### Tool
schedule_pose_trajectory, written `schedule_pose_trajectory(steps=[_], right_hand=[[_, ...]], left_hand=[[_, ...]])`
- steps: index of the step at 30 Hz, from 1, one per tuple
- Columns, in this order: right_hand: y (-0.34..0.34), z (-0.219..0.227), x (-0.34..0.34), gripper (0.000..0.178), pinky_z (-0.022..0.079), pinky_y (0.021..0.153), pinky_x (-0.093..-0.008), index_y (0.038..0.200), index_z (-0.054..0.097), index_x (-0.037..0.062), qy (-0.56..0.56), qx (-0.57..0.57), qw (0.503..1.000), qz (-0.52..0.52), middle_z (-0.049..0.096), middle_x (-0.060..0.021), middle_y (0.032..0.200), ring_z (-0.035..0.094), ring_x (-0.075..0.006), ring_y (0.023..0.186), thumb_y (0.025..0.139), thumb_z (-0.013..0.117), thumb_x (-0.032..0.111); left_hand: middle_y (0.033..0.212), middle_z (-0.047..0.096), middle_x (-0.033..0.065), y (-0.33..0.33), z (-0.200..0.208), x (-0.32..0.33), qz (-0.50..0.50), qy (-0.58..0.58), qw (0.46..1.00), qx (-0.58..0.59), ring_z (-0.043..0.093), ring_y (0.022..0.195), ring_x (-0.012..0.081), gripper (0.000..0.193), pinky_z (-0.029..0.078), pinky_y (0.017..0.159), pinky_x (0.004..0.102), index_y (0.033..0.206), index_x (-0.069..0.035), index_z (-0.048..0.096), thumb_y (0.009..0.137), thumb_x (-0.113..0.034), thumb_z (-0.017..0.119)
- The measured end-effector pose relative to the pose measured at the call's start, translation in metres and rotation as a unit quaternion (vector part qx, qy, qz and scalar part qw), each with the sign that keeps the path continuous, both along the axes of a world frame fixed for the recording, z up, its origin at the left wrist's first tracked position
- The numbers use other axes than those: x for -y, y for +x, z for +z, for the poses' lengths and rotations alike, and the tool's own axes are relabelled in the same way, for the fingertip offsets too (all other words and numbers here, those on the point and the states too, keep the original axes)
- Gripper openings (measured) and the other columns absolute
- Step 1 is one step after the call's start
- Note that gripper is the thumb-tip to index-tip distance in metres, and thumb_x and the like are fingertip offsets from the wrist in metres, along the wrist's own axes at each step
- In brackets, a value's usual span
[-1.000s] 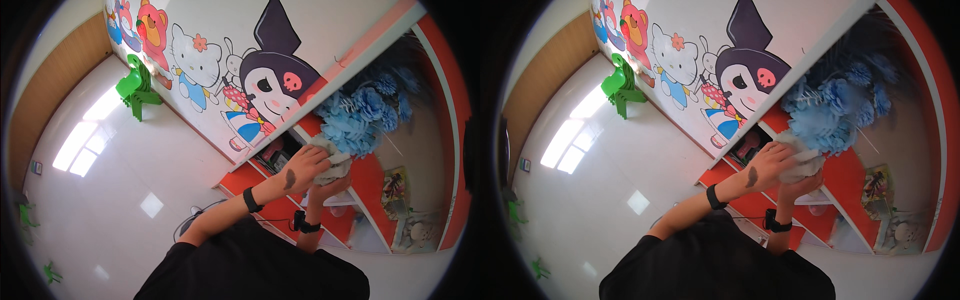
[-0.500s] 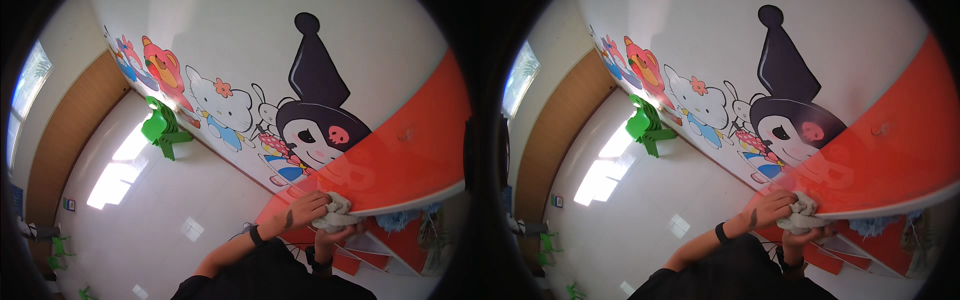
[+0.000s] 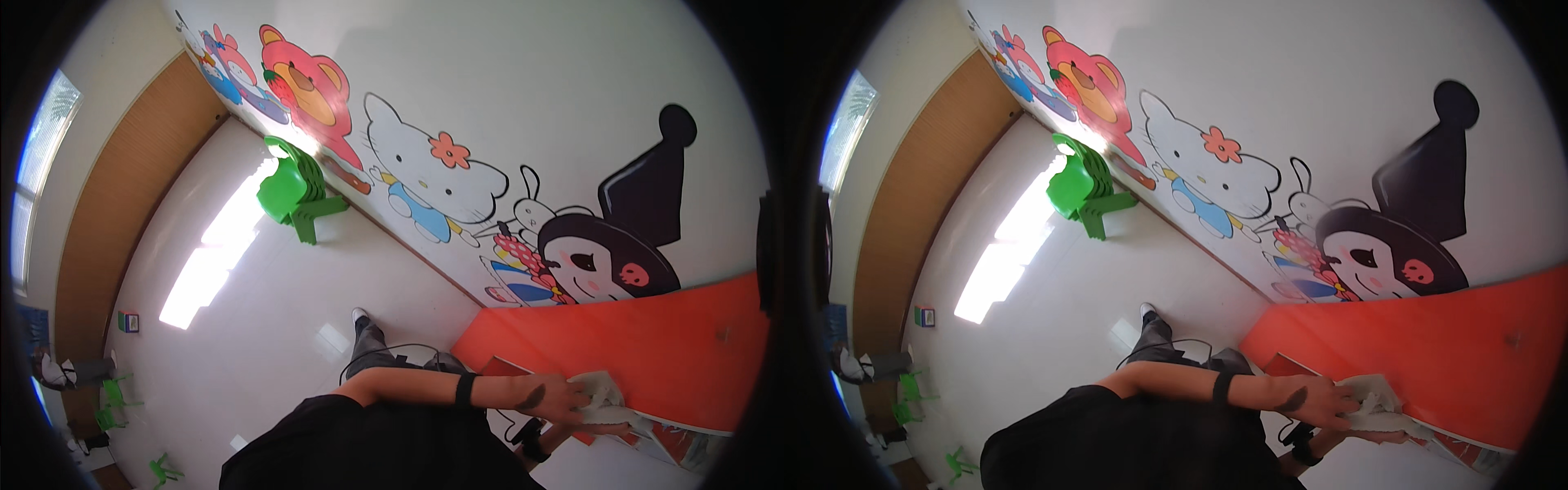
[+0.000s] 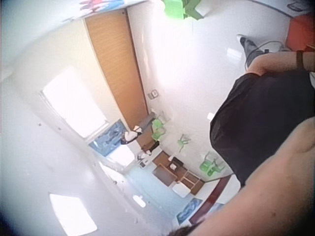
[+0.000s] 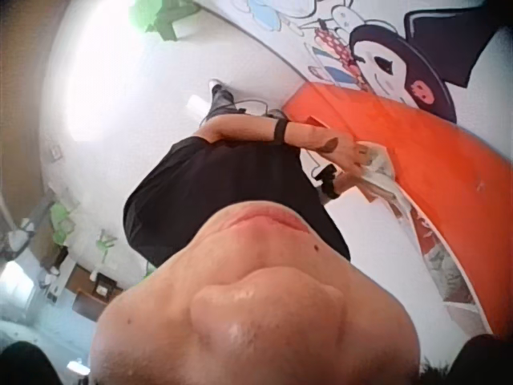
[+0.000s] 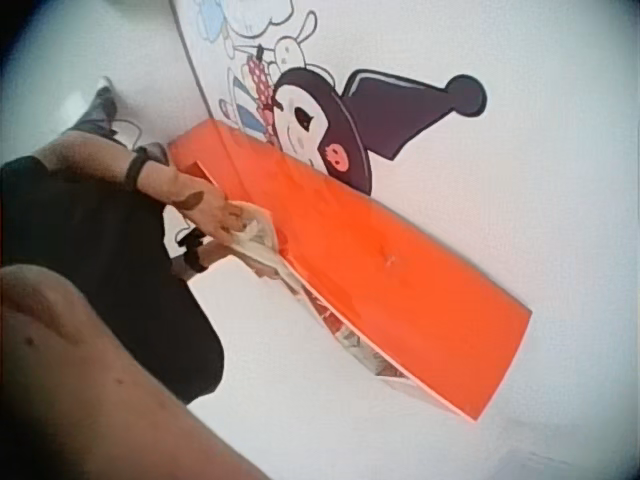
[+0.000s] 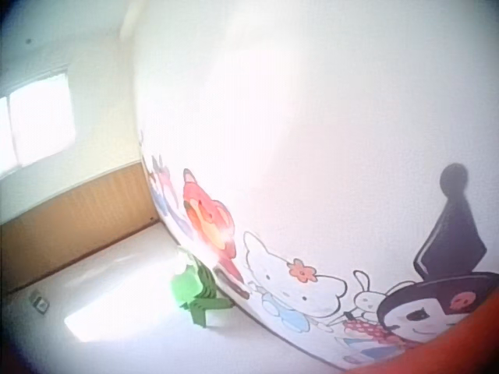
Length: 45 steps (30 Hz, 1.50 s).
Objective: The person wipes the surfaces of a red shelving unit and a large colorful toy block using a cloth.
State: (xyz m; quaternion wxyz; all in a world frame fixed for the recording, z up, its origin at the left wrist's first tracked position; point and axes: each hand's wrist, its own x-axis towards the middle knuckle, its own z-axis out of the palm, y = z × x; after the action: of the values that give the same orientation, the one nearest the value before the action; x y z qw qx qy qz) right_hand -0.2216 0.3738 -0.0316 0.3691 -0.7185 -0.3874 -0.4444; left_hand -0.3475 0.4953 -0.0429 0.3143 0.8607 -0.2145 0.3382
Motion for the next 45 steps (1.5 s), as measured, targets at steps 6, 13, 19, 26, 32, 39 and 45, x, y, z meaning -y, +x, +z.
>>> schedule_pose_trajectory(steps=[6,13,19,26,32,39,45], right_hand=[[-0.058,-0.018,-0.097,0.064,0.042,0.100,-0.0476,0.137,0.038,0.0008,0.018,-0.132,0.986,0.102,0.045,-0.0181,0.133,0.047,-0.0310,0.123,0.094,0.053,0.046],[-0.136,-0.051,-0.216,0.059,0.045,0.097,-0.0428,0.141,0.038,-0.0017,-0.047,-0.320,0.915,0.243,0.049,-0.0173,0.132,0.054,-0.0295,0.117,0.097,0.052,0.035],[-0.186,-0.103,-0.333,0.048,0.049,0.088,-0.0386,0.130,0.048,0.0011,-0.249,-0.448,0.748,0.422,0.059,-0.0155,0.118,0.062,-0.0298,0.105,0.093,0.059,0.029],[-0.302,-0.091,-0.501,0.042,0.051,0.085,-0.0382,0.125,0.051,0.0019,-0.426,-0.353,0.718,0.421,0.065,-0.0163,0.114,0.065,-0.0307,0.101,0.089,0.063,0.020],[-0.333,-0.079,-0.624,0.068,0.043,0.101,-0.0388,0.142,0.038,-0.0001,-0.332,-0.414,0.707,0.467,0.054,-0.0206,0.132,0.052,-0.0327,0.126,0.082,0.069,0.006],[-0.363,-0.054,-0.732,0.062,0.043,0.099,-0.0439,0.137,0.043,0.0019,-0.240,-0.252,0.771,0.534,0.045,-0.0236,0.134,0.050,-0.0416,0.119,0.080,0.068,-0.002],[-0.385,-0.102,-0.761,0.046,0.048,0.087,-0.0452,0.123,0.056,-0.0015,-0.277,-0.163,0.790,0.522,0.049,-0.0237,0.128,0.055,-0.0427,0.112,0.078,0.058,-0.011]], left_hand=[[0.109,0.057,0.0120,-0.066,-0.022,-0.066,0.046,0.035,0.998,-0.036,0.059,0.105,0.0307,0.020,0.057,0.066,0.0374,0.098,-0.006,0.056,0.081,-0.015,0.061],[0.116,0.053,0.0114,-0.159,-0.014,-0.177,0.241,0.050,0.966,-0.084,0.060,0.109,0.0287,0.030,0.057,0.072,0.0373,0.110,-0.008,0.052,0.081,-0.013,0.062],[0.106,0.053,0.0099,-0.253,-0.016,-0.273,0.335,-0.038,0.934,-0.120,0.058,0.100,0.0288,0.036,0.052,0.076,0.0372,0.111,-0.006,0.051,0.077,-0.007,0.062],[0.093,0.050,0.0132,-0.342,-0.033,-0.394,0.526,-0.221,0.813,-0.111,0.053,0.093,0.0350,0.030,0.048,0.076,0.0422,0.097,-0.003,0.051,0.069,0.007,0.055],[0.090,0.050,0.0155,-0.376,-0.041,-0.516,0.577,-0.265,0.765,-0.110,0.050,0.091,0.0389,0.031,0.044,0.075,0.0443,0.090,-0.002,0.047,0.064,0.013,0.048],[0.110,0.048,0.0249,-0.381,-0.032,-0.655,0.625,-0.153,0.764,-0.044,0.047,0.103,0.0441,0.039,0.043,0.087,0.0475,0.110,0.004,0.047,0.073,0.014,0.050],[0.125,0.044,0.0297,-0.395,-0.106,-0.696,0.619,-0.087,0.768,-0.135,0.043,0.112,0.0487,0.051,0.038,0.098,0.0512,0.130,0.007,0.043,0.081,0.000,0.058]])
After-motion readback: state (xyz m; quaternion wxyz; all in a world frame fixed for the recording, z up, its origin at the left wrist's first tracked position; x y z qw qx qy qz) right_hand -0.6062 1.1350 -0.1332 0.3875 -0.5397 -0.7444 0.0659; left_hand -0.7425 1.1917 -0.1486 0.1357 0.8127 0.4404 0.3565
